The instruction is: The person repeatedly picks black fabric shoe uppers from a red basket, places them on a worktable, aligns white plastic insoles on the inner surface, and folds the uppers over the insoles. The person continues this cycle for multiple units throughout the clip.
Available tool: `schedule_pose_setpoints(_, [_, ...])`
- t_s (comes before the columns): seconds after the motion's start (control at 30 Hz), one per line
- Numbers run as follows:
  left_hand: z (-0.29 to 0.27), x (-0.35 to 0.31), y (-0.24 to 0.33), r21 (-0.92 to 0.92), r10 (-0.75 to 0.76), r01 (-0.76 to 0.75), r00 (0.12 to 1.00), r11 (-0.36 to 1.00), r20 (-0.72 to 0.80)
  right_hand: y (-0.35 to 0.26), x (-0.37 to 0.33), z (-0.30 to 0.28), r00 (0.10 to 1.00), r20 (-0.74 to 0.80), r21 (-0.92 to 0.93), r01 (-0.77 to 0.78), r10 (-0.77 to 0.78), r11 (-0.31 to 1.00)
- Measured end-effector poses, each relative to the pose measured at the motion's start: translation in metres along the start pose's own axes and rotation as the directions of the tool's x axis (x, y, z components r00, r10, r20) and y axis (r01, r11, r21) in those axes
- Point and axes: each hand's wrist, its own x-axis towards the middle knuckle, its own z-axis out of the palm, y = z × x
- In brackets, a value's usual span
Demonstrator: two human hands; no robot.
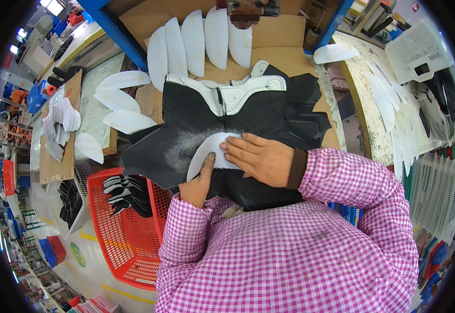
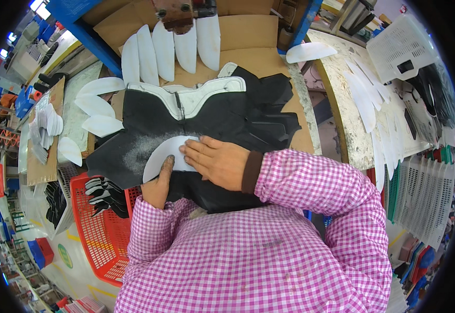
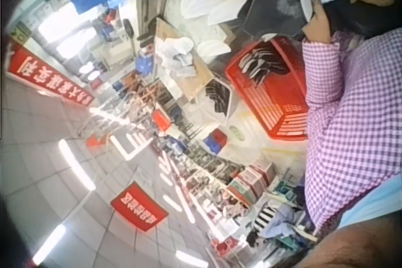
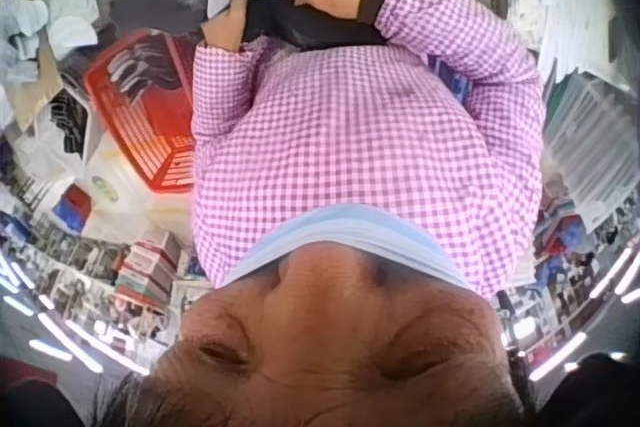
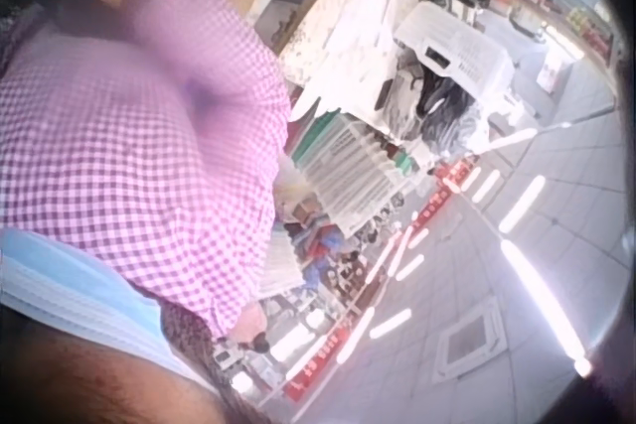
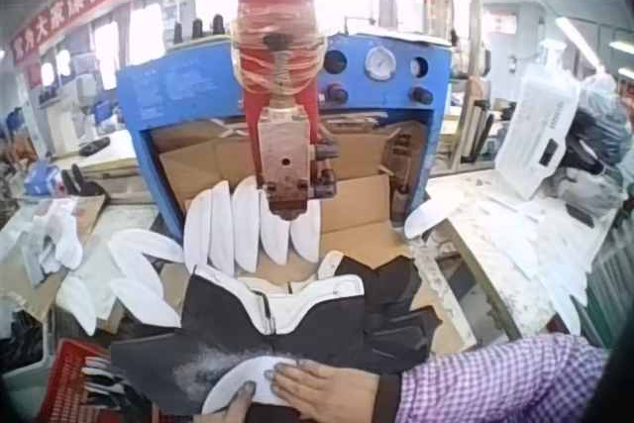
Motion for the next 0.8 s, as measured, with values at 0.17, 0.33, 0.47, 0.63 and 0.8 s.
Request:
schedule_pose_setpoints(0.17, [-0.011,0.004,0.017,-0.315,-0.131,0.108,0.990,0.943,-0.052,0.002,-0.004,0.006,0.999,0.042,-0.050,0.017,-0.015,0.999])
schedule_pose_setpoints(0.33, [-0.003,-0.001,0.047,0.365,0.250,-0.265,0.964,0.893,0.088,0.006,0.001,0.010,0.998,0.025,-0.081,0.067,-0.065,0.995])
schedule_pose_setpoints(0.47, [0.016,-0.001,0.051,0.646,0.443,-0.583,0.807,0.493,0.391,0.017,-0.003,0.022,0.997,-0.007,-0.110,0.071,-0.072,0.991])
schedule_pose_setpoints(0.63, [0.031,0.004,0.040,0.535,0.523,-0.676,0.735,0.507,0.432,0.022,-0.005,0.029,0.998,-0.014,-0.078,0.066,-0.068,0.995])
schedule_pose_setpoints(0.8, [0.003,-0.001,0.039,0.293,0.395,-0.400,0.915,0.869,0.079,0.019,-0.002,-0.001,0.998,0.058,0.278,-0.006,-0.011,0.961])
